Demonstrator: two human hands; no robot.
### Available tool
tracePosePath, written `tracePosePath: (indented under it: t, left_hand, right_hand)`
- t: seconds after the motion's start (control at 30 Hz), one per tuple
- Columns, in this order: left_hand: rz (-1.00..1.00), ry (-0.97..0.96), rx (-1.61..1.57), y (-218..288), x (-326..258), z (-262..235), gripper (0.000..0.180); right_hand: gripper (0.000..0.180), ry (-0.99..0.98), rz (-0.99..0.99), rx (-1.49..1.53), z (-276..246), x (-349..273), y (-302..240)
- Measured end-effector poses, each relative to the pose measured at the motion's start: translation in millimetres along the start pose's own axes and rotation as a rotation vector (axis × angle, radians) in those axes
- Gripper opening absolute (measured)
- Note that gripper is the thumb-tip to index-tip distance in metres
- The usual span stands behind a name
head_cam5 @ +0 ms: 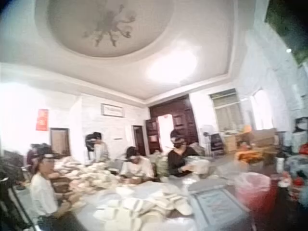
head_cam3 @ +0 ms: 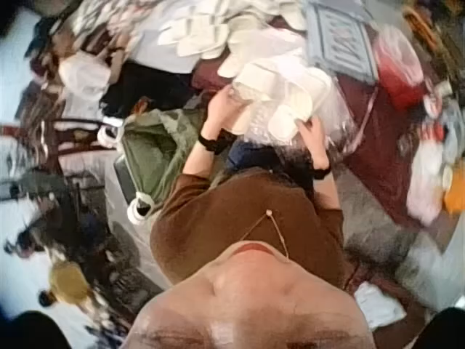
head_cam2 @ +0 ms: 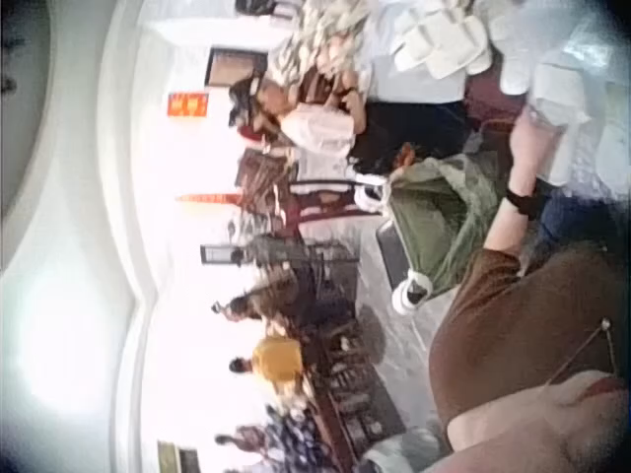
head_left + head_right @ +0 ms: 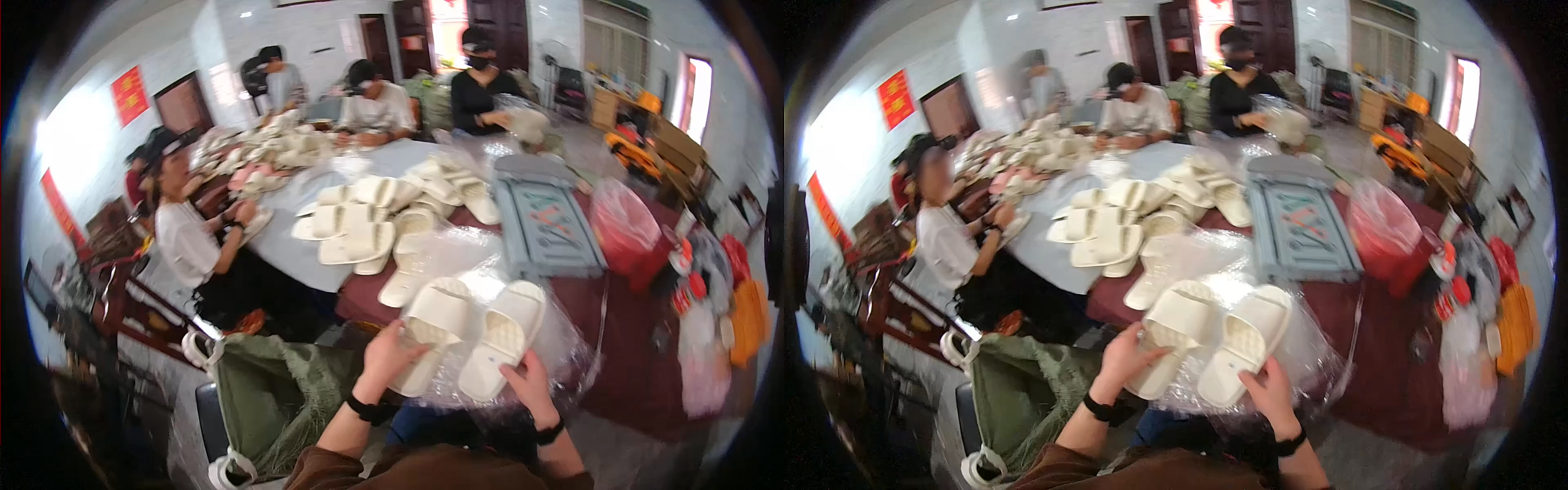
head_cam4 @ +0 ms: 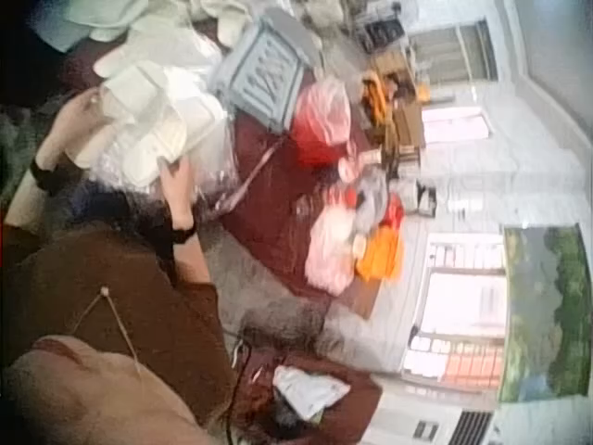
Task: Packing pairs of manufactured sandals into plastic bags in a production area.
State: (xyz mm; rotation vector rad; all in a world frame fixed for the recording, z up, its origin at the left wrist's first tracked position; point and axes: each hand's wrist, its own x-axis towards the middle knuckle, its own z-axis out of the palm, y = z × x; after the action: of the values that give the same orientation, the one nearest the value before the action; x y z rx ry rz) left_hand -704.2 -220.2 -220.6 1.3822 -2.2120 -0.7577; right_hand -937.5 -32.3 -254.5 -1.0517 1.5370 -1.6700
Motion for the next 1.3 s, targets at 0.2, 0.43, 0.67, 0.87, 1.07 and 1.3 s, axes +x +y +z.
tracePosePath:
  t: [0.2,0.43,0.67,0.87,1.07,1.3]
  left_hand:
    - [0.135,-0.082,-0.357,12.9,-6.9,-7.5,0.06]
    - [0.042,-0.143,-1.182,68.2,-4.9,4.8,0.032]
    - [0.076,-0.229,-1.019,32.6,14.4,90.7,0.035]
    - [0.17,-0.248,-0.73,7.7,16.5,110.1,0.044]
    - [0.106,-0.2,-0.838,16.3,15.7,111.8,0.046]
    - [0.173,-0.099,-0.71,11.3,12.5,113.5,0.049]
  right_hand:
    - [0.035,-0.006,0.024,-0.083,-8.8,-2.7,-8.4]
    - [0.044,0.055,-0.03,0.049,-24.4,11.0,-33.5]
    - [0.046,0.098,-0.057,0.085,-54.7,40.5,-14.0]
    - [0.055,0.049,0.225,-0.513,-49.8,36.1,-21.2]
    - [0.061,0.154,-0.009,-0.892,-47.0,26.2,-10.9]
    - [0.048,0.248,-0.209,-1.232,-21.6,32.8,-36.3]
